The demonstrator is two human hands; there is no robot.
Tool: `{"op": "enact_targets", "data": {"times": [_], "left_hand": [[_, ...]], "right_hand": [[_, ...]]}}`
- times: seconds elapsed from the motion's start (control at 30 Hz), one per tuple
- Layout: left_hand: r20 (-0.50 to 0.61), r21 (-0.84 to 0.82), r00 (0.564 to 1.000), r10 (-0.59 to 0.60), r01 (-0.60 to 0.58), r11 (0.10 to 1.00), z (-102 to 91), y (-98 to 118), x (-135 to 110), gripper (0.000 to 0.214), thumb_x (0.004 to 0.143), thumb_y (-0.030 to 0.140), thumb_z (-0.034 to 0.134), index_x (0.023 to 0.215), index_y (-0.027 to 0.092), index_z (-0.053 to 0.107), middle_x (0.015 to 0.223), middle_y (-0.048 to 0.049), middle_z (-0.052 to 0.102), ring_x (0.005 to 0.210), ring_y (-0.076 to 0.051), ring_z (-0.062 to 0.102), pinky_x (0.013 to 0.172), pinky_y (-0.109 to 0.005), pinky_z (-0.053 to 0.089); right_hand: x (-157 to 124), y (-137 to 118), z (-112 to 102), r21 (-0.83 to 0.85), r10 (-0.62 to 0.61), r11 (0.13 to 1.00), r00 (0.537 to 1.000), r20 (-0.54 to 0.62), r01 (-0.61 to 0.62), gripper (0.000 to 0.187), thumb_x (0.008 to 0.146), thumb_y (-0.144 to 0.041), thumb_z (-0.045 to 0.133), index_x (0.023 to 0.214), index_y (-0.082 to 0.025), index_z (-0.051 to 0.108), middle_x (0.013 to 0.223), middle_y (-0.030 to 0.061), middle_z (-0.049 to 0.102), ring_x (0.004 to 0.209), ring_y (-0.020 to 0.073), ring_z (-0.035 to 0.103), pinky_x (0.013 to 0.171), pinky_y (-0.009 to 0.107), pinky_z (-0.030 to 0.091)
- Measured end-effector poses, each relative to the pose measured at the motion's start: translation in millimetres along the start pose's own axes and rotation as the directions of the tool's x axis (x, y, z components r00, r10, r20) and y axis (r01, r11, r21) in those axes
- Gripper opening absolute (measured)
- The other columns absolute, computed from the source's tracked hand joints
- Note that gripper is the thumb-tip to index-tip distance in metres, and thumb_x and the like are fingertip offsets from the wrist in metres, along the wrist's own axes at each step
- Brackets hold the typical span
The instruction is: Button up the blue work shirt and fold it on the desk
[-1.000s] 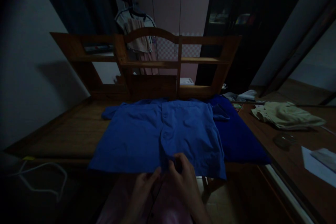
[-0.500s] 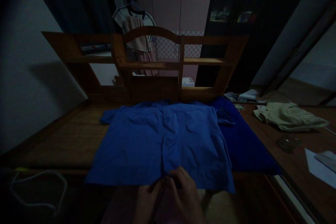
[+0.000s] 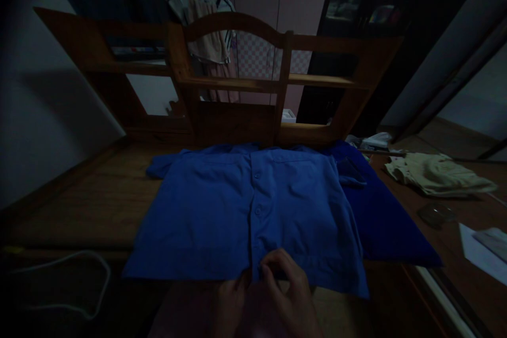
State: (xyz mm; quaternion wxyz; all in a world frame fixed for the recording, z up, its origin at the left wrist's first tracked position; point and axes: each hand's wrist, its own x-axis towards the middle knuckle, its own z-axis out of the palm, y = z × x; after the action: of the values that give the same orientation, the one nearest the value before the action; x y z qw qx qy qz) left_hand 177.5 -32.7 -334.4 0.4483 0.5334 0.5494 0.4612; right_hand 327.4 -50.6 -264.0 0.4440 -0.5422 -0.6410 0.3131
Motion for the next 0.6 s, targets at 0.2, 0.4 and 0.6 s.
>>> {"op": "enact_targets", "data": {"times": [0.2, 0.4, 0.6], "left_hand": [[0.194, 0.711, 0.872, 0.449, -0.441, 0.548, 1.6, -18.5, 1.3, 0.035, 0.075, 0.002, 0.051, 0.091, 0.026, 0.072, 0.063, -0.0050, 0.067, 0.057, -0.019, 0.062, 0.055, -0.025, 0.042], [0.269, 0.790, 0.837, 0.476, -0.475, 0.388, -3.0, -16.9, 3.4, 0.040, 0.070, -0.001, 0.055, 0.093, 0.027, 0.071, 0.062, -0.0029, 0.066, 0.049, -0.017, 0.059, 0.050, -0.023, 0.040], [0.098, 0.570, 0.889, 0.447, -0.418, 0.707, -7.8, -2.3, 1.9, 0.022, 0.081, 0.017, 0.053, 0.088, 0.025, 0.073, 0.063, -0.0067, 0.068, 0.052, -0.019, 0.061, 0.054, -0.025, 0.044]], "right_hand": [[3.1, 4.3, -1.6, 0.008, 0.013, 1.000, 0.997, 0.072, -0.014, 0.003, 0.087, -0.020, 0.053, 0.086, -0.019, 0.056, 0.083, 0.0013, 0.057, 0.077, 0.0142, 0.057, 0.070, 0.023, 0.044], [5.6, 2.4, -1.1, 0.006, 0.029, 1.000, 0.994, 0.104, -0.030, 0.008, 0.090, -0.024, 0.052, 0.087, -0.019, 0.057, 0.085, 0.0010, 0.058, 0.079, 0.0139, 0.057, 0.072, 0.024, 0.044], [6.8, 1.9, 0.9, -0.015, 0.048, 0.999, 0.993, 0.104, -0.047, 0.009, 0.091, -0.026, 0.052, 0.088, -0.019, 0.058, 0.085, 0.0006, 0.061, 0.080, 0.0139, 0.059, 0.073, 0.023, 0.045]]}}
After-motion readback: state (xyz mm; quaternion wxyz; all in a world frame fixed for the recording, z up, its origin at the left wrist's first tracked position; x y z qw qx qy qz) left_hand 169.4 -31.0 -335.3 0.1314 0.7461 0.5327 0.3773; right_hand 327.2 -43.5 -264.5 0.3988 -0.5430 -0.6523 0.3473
